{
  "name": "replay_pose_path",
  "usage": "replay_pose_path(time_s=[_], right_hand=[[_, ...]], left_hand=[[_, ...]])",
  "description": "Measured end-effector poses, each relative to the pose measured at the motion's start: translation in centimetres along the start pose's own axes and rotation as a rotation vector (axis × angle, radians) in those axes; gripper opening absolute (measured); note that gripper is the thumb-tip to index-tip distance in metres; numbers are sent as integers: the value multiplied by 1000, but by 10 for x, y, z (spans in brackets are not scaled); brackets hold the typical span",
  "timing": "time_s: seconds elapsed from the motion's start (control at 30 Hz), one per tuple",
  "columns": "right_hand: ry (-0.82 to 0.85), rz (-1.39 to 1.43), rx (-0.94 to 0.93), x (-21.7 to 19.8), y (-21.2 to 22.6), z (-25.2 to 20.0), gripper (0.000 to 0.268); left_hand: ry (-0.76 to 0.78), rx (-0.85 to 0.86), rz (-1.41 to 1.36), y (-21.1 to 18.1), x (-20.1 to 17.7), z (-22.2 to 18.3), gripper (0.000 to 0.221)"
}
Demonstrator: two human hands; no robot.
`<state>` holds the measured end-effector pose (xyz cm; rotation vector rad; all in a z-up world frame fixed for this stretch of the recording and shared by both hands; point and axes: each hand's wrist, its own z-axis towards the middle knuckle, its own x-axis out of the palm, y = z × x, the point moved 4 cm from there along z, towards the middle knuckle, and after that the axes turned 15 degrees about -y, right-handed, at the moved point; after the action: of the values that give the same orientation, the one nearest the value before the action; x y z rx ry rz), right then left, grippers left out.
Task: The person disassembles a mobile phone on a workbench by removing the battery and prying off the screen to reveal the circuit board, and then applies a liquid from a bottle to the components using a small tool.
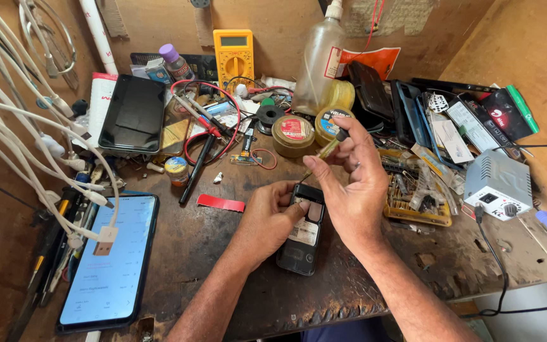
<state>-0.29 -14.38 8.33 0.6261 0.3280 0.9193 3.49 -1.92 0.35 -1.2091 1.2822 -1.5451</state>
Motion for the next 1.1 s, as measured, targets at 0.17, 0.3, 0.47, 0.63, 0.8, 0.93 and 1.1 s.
replay_pose_path(time_s=[0.17, 0.3, 0.47, 0.63, 0.8, 0.93, 1.1], right_hand=[[-4, 35, 48, -2, 0, -1, 58], [53, 129, 158, -3, 2, -2, 57], [11, 36, 65, 2, 3, 5, 57], [11, 96, 111, 5, 9, 7, 35], [42, 64, 25, 4, 6, 6, 58], [21, 49, 116, 3, -2, 7, 52], [95, 113, 109, 4, -3, 9, 57]], left_hand=[[-55, -2, 81, -2, -1, -1, 28], [-94, -12, 138, -2, -1, -1, 26], [-122, 16, 153, -2, -1, 0, 27], [-134, 1, 139, -4, -1, 0, 29], [-144, 17, 169, -2, -1, 0, 28], [-155, 4, 156, -2, -2, 0, 28], [-147, -42, 73, 6, 0, 12, 27]])
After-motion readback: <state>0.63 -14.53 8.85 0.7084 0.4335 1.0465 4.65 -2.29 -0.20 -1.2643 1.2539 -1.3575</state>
